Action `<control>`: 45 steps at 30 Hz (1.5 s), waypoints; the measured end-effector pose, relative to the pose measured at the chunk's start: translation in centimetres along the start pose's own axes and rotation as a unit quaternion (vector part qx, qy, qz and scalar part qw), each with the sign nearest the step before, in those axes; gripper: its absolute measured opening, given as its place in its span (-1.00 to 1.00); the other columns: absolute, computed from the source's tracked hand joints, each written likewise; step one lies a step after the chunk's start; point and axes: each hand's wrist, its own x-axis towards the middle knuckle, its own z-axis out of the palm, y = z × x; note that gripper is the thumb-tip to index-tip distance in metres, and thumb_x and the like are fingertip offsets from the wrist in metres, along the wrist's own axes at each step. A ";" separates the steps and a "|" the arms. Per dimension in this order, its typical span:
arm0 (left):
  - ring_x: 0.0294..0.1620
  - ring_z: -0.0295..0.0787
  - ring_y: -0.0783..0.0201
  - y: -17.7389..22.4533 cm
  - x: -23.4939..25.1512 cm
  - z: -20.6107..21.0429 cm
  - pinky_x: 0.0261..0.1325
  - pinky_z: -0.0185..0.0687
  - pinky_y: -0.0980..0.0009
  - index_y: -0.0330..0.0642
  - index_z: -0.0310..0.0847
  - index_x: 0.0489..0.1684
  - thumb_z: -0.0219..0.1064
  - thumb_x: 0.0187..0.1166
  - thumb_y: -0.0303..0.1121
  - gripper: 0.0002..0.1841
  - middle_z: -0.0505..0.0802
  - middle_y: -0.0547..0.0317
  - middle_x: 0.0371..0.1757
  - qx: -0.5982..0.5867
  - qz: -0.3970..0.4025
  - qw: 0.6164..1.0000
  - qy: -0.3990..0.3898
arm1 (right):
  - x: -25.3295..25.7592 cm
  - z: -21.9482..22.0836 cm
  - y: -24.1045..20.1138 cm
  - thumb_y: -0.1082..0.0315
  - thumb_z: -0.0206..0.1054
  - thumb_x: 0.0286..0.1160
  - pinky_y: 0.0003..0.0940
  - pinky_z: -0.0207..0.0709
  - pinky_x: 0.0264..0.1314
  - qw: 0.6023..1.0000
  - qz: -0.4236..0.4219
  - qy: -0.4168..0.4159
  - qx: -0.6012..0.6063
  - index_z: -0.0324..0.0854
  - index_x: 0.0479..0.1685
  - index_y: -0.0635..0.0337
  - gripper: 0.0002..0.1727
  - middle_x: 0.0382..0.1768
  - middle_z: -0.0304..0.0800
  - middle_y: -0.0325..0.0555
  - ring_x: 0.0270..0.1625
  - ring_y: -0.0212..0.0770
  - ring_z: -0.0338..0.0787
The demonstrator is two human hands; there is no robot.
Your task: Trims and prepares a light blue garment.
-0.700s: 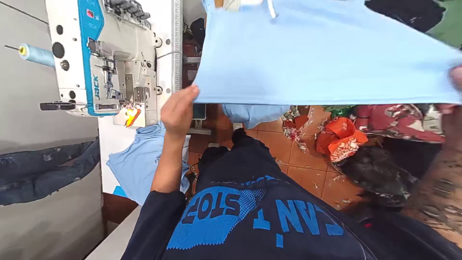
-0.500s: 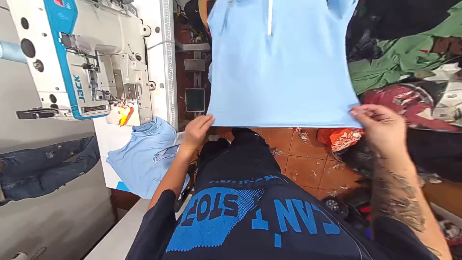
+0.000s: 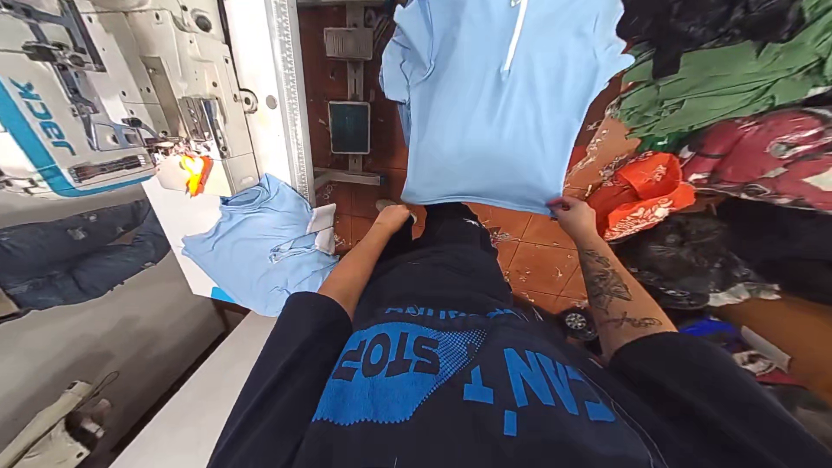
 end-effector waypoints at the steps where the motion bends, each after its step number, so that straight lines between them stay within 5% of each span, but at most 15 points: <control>1: 0.59 0.50 -0.36 -0.2 -0.2 0.2 0.57 0.38 -0.30 -0.51 0.57 0.39 0.03 0.79 -0.51 -0.64 0.64 -0.43 0.49 0.002 -0.029 0.998 -0.049 | 0.0 0.4 0.5 0.44 0.20 0.69 0.43 0.30 0.55 0.999 0.007 -0.035 -0.036 0.67 0.35 0.36 -0.65 0.34 0.69 0.49 0.48 0.46 0.61; 4: 0.58 0.51 -0.35 -2.3 -0.8 1.5 0.60 0.35 -0.27 -0.48 0.63 0.32 0.15 0.75 -0.49 -0.68 0.67 -0.42 0.44 -0.026 -0.042 0.995 -0.083 | -0.3 1.4 0.5 0.51 0.16 0.66 0.41 0.32 0.57 0.992 0.023 -0.095 -0.079 0.66 0.36 0.36 -0.63 0.37 0.69 0.44 0.49 0.42 0.63; 7: 0.45 0.67 -0.23 -4.4 -2.2 2.3 0.61 0.42 -0.12 -0.42 0.72 0.24 0.21 0.73 -0.45 -0.71 0.78 -0.34 0.30 -0.135 -0.035 0.990 -0.010 | -1.1 1.8 -1.6 0.47 0.02 0.80 0.22 0.57 0.38 0.992 0.036 -0.117 -0.034 0.60 0.43 0.34 -0.62 0.27 0.77 0.30 0.22 0.24 0.83; 10: 0.10 0.85 -0.13 -5.1 -5.0 2.1 0.35 0.65 -0.03 -0.47 0.69 0.20 0.22 0.79 -0.24 -0.62 0.84 -0.33 0.10 -0.234 -0.072 0.964 0.101 | -1.4 1.2 -6.0 0.32 -0.12 0.92 0.36 0.46 0.36 0.989 -0.026 -0.107 -0.101 0.58 0.44 0.39 -0.55 0.17 0.78 0.44 0.21 0.40 0.77; 14: 0.56 0.61 -0.12 -6.2 -8.9 2.7 0.70 0.36 0.03 -0.35 0.55 0.54 0.11 0.80 -0.40 -0.59 0.70 -0.24 0.49 -0.294 -0.067 0.907 0.294 | -1.5 -0.1 -14.1 0.01 -0.12 0.92 0.56 0.34 0.37 0.977 -0.135 -0.058 -0.156 0.71 0.16 0.45 -0.36 0.16 0.73 0.56 0.34 0.54 0.67; 17: 0.17 0.86 -0.04 -7.2 -13.3 4.1 0.45 0.59 -0.02 -0.35 0.75 0.24 0.12 0.83 -0.21 -0.60 0.91 -0.15 0.05 -0.365 -0.082 0.846 0.380 | -2.5 0.3 -21.9 -0.21 -0.09 0.83 0.64 0.36 0.17 0.952 -0.223 -0.025 -0.206 0.72 0.06 0.47 -0.20 0.03 0.75 0.60 0.19 0.59 0.71; 22: 0.12 0.88 0.00 -10.6 -18.9 9.6 0.39 0.67 0.10 -0.45 0.76 0.16 0.09 0.81 -0.34 -0.63 0.91 -0.20 0.05 -0.441 -0.077 0.692 0.566 | -8.7 5.7 -35.7 -0.19 -0.01 0.77 0.65 0.40 0.03 0.850 -0.404 -0.024 -0.337 0.68 0.23 0.37 -0.28 -0.04 0.77 0.58 0.09 0.64 0.74; 25: 0.31 0.79 -0.08 -13.8 -21.8 15.0 0.50 0.59 0.05 -0.42 0.76 0.17 0.14 0.77 -0.37 -0.67 0.85 -0.24 0.20 -0.431 -0.178 0.616 0.636 | -14.0 11.8 -42.7 0.08 0.15 0.76 0.53 0.46 0.28 0.752 -0.577 -0.027 -0.319 0.66 0.25 0.41 -0.49 0.16 0.71 0.53 0.29 0.54 0.70; 28: 0.59 0.53 -0.22 -17.5 -24.2 21.1 0.66 0.38 -0.09 -0.38 0.61 0.43 0.18 0.75 -0.26 -0.57 0.63 -0.34 0.53 -0.446 -0.343 0.533 0.632 | -19.5 17.9 -50.4 0.28 0.13 0.77 0.40 0.37 0.54 0.649 -0.702 0.001 -0.292 0.57 0.37 0.48 -0.57 0.36 0.61 0.53 0.48 0.53 0.57; 30: 0.82 0.09 -0.37 -19.9 -25.0 24.0 0.74 0.02 -0.34 -0.18 0.33 0.75 0.19 0.74 -0.02 -0.35 0.25 -0.39 0.80 -0.494 -0.423 0.507 0.565 | -22.5 21.3 -55.1 0.30 0.09 0.78 0.45 0.26 0.60 0.631 -0.715 0.038 -0.300 0.47 0.54 0.44 -0.52 0.55 0.46 0.52 0.61 0.56 0.42; 32: 0.90 -0.40 -0.43 -22.4 -24.1 25.5 0.70 -0.43 -0.59 0.07 0.00 0.93 0.13 0.70 0.23 -0.17 -0.13 -0.33 0.91 -0.539 -0.433 0.528 0.493 | -23.2 24.3 -58.5 0.30 0.07 0.76 0.55 0.12 0.59 0.640 -0.695 0.089 -0.315 0.37 0.66 0.38 -0.46 0.69 0.30 0.49 0.70 0.60 0.25; 34: 0.88 -0.60 -0.47 -25.0 -22.5 26.2 0.62 -0.64 -0.66 0.14 -0.15 0.96 0.14 0.59 0.37 -0.03 -0.27 -0.36 0.91 -0.493 -0.439 0.566 0.493 | -21.7 26.5 -60.2 0.22 -0.05 0.83 0.48 0.03 0.67 0.644 -0.673 0.159 -0.329 0.32 0.73 0.28 -0.43 0.73 0.29 0.39 0.76 0.50 0.21; 38: 0.91 -0.48 -0.39 -32.2 -23.1 26.7 0.70 -0.49 -0.58 0.14 0.00 0.93 0.16 0.53 0.43 -0.03 -0.14 -0.30 0.92 -0.394 -0.405 0.593 0.574 | -21.0 27.6 -60.6 0.25 -0.04 0.86 0.50 0.09 0.59 0.642 -0.650 0.202 -0.354 0.41 0.69 0.24 -0.48 0.61 0.47 0.38 0.68 0.52 0.33; 42: 0.93 -0.53 -0.28 -39.8 -26.7 25.5 0.74 -0.63 -0.51 0.14 0.08 0.91 0.21 0.66 0.21 -0.18 -0.15 -0.18 0.94 -0.377 -0.296 0.660 0.579 | -22.8 27.8 -60.4 0.49 0.12 0.66 0.66 0.14 0.43 0.669 -0.608 0.153 -0.399 0.40 0.62 0.36 -0.48 0.46 0.48 0.62 0.54 0.70 0.39; 45: 0.92 -0.21 -0.25 -41.5 -29.8 22.5 0.77 -0.35 -0.44 -0.03 0.26 0.82 0.16 0.78 -0.02 -0.36 0.10 -0.15 0.91 -0.404 -0.288 0.676 0.544 | -24.0 27.8 -60.3 0.50 0.17 0.64 0.59 0.32 0.37 0.694 -0.602 0.112 -0.378 0.42 0.45 0.56 -0.56 0.37 0.51 0.70 0.44 0.69 0.51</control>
